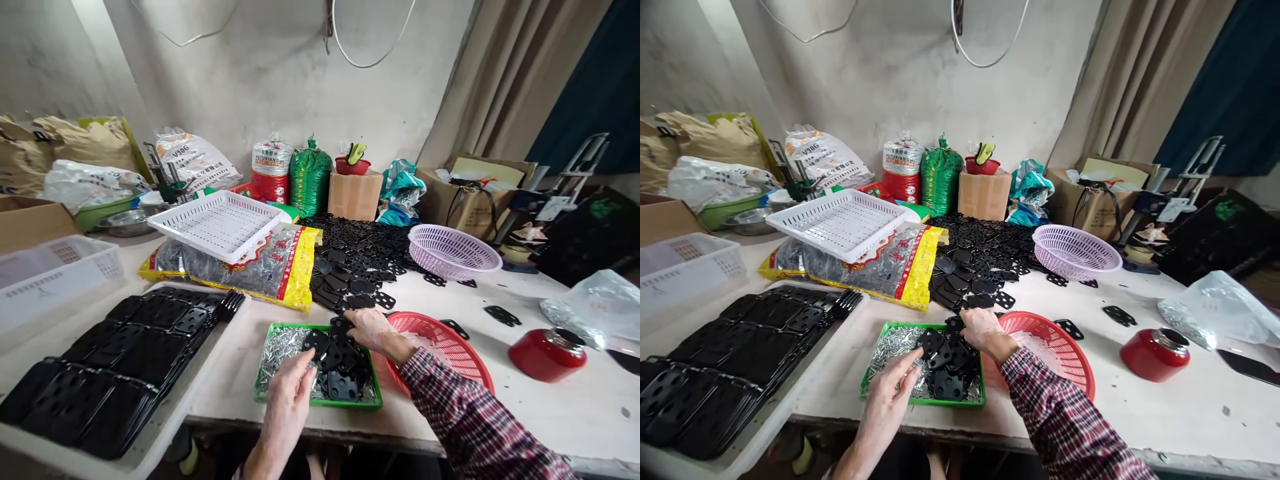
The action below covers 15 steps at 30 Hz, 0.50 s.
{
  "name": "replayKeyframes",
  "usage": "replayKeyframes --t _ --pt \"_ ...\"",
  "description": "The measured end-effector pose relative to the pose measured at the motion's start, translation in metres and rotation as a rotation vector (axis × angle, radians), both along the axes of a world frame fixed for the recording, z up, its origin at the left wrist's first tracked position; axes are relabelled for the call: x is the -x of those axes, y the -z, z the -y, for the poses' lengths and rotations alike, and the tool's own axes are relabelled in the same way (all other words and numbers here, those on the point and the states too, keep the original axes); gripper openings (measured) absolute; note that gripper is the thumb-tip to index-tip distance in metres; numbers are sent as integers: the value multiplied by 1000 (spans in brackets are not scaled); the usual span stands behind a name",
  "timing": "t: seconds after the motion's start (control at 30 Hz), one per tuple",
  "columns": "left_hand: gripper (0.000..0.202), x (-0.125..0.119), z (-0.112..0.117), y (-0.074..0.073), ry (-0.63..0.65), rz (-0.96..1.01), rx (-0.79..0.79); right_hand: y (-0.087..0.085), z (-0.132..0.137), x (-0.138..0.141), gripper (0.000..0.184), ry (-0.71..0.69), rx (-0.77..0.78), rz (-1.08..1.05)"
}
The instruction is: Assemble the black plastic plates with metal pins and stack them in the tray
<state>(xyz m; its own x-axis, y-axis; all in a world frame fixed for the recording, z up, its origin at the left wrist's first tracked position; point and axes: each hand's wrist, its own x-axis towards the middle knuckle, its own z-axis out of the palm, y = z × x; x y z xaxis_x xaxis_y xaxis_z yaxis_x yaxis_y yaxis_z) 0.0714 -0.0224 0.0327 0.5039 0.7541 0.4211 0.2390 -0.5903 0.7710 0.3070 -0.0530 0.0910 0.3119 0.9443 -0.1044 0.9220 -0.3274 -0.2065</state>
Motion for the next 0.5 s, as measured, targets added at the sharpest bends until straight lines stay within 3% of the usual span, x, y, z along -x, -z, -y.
replayKeyframes --t 0.3,0.5 --pt "31 3 0 -4 4 4 83 8 -3 -6 20 15 -137 -155" --pt "33 0 -4 -8 13 42 283 -3 -2 -5 18 24 -267 -315"
